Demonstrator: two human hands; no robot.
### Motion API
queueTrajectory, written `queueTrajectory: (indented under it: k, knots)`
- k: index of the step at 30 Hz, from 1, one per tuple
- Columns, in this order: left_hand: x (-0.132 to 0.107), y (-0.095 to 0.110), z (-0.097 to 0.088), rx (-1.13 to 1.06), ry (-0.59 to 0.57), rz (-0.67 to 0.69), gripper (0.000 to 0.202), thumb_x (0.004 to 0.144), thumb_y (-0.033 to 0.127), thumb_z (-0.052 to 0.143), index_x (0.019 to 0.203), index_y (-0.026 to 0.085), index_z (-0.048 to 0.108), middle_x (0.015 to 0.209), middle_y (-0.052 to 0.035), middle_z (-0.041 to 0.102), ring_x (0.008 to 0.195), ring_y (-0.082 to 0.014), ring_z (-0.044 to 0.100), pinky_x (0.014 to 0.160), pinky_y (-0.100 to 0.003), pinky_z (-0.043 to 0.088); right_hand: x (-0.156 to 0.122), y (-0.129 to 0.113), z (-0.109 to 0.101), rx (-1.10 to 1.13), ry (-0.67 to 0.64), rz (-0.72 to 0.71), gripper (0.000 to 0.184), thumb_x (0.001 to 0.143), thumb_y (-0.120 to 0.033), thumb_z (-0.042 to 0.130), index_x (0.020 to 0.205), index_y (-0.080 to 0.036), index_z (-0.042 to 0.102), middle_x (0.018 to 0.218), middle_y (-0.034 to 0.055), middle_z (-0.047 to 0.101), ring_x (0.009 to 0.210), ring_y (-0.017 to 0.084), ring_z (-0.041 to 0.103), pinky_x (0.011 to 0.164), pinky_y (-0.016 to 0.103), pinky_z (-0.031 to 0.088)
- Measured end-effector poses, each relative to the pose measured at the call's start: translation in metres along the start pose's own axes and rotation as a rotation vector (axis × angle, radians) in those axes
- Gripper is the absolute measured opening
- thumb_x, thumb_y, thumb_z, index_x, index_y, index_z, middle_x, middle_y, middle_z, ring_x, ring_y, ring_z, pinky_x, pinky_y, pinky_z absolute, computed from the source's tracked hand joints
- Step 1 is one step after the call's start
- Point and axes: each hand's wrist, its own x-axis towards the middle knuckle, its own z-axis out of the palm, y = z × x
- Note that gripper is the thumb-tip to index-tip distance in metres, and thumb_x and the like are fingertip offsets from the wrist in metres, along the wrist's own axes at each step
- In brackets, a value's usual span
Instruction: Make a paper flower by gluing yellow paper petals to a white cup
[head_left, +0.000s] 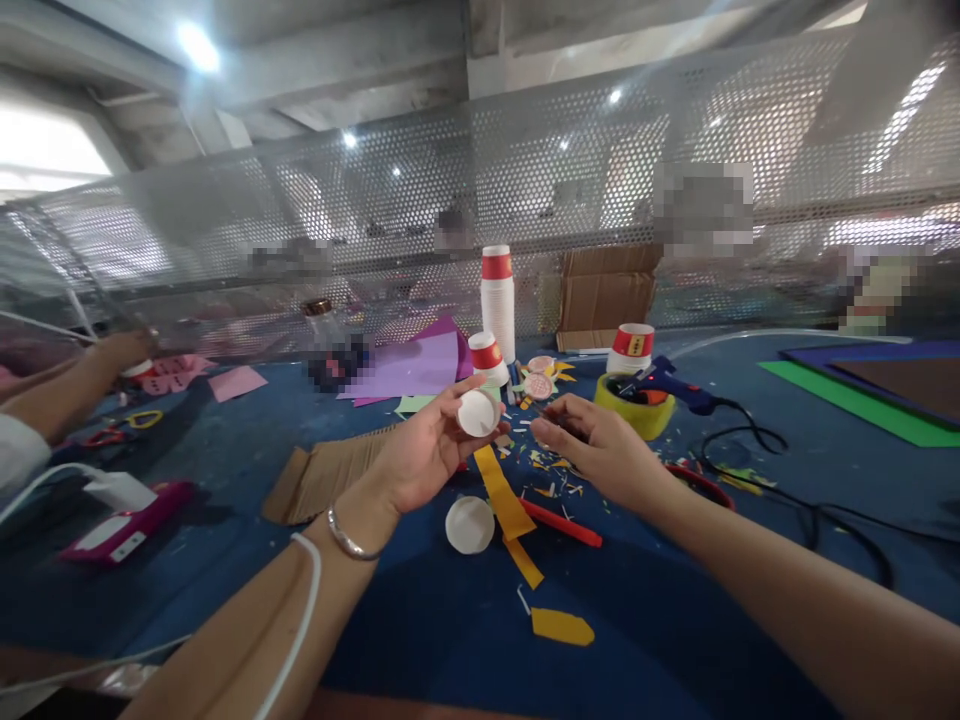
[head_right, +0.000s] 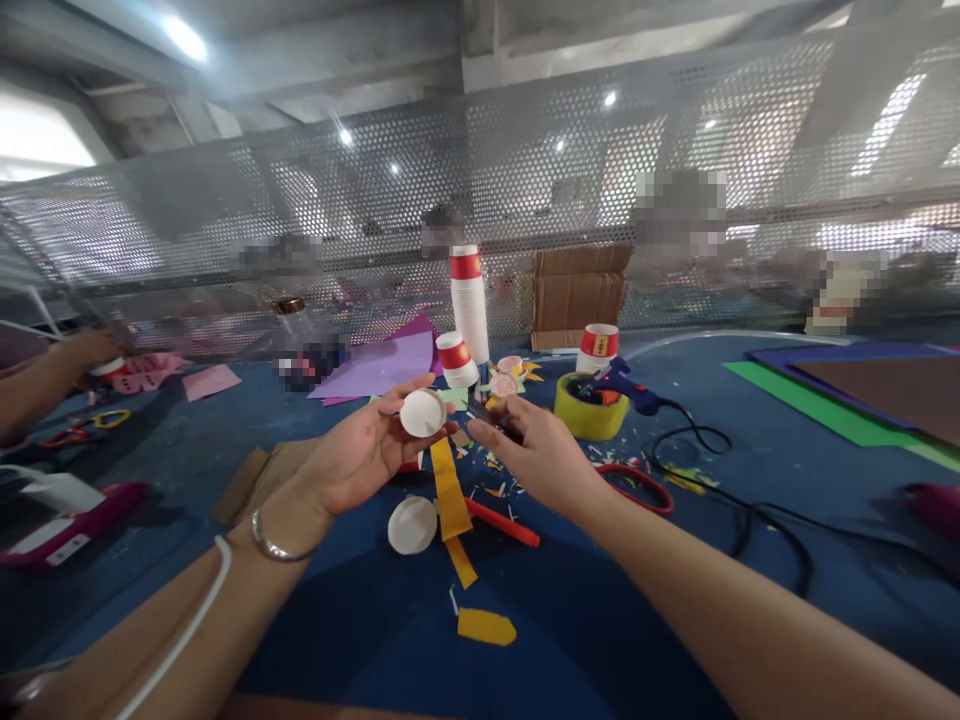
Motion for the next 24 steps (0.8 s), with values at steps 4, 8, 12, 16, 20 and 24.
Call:
queueTrajectory:
  k: [4,8,12,16,20,24]
  knots:
    - [0.001,0.0,0.0,-0.019,0.005,0.018,0.031,0.083,0.019,0.064,0.114,0.018,0.067,0.098,-0.0082,0.075,0.095,-0.0243,0.072,0.09,-0.038,0.057,-0.001,0.001,0.001,0.042,-0.008,0.019,0.038,0.094,-0.057,0.053,0.092,-0.02,0.058,0.073,-0.0004,0.058,0.061,0.013,0.048,0.055,0.028,0.037]
    - [0.0,-0.003,0.0,-0.043,0.016,0.04,0.027,0.081,0.019,0.067,0.108,0.016,0.069,0.097,-0.0083,0.073,0.092,-0.0234,0.071,0.087,-0.036,0.057,-0.001,0.0,0.002,0.048,0.023,0.045,0.037,0.093,-0.057,0.054,0.089,-0.02,0.057,0.068,-0.0019,0.055,0.056,0.012,0.044,0.049,0.026,0.033]
    - [0.0,-0.003,-0.002,-0.018,0.041,0.088,0.025,0.08,0.022,0.069,0.104,0.016,0.069,0.097,-0.0083,0.072,0.088,-0.0237,0.07,0.079,-0.036,0.057,0.0,0.002,0.003,0.062,-0.007,0.03,0.033,0.09,-0.053,0.06,0.089,-0.02,0.057,0.071,-0.0004,0.059,0.061,0.014,0.051,0.055,0.028,0.039]
    - [-0.001,0.0,-0.003,0.028,0.074,0.122,0.028,0.077,0.021,0.071,0.105,0.018,0.069,0.096,-0.0058,0.071,0.084,-0.0211,0.068,0.074,-0.033,0.055,-0.002,0.002,0.005,0.058,-0.072,0.033,0.03,0.089,-0.049,0.061,0.092,-0.019,0.057,0.076,0.0014,0.063,0.069,0.017,0.058,0.062,0.03,0.043]
    - [-0.003,0.0,-0.003,0.105,0.001,0.12,0.034,0.072,0.015,0.071,0.106,0.018,0.072,0.093,-0.0048,0.071,0.086,-0.0199,0.067,0.079,-0.032,0.053,-0.004,-0.004,0.005,0.068,-0.059,0.025,0.034,0.093,-0.054,0.056,0.09,-0.019,0.055,0.07,-0.0008,0.057,0.062,0.014,0.05,0.057,0.029,0.036]
    - [-0.007,-0.004,-0.001,0.189,-0.085,0.143,0.038,0.074,0.013,0.073,0.111,0.021,0.071,0.096,-0.0041,0.07,0.083,-0.018,0.066,0.079,-0.032,0.051,-0.005,-0.012,0.004,0.108,-0.056,-0.024,0.033,0.095,-0.053,0.054,0.089,-0.02,0.054,0.068,-0.0027,0.051,0.059,0.012,0.044,0.055,0.028,0.032]
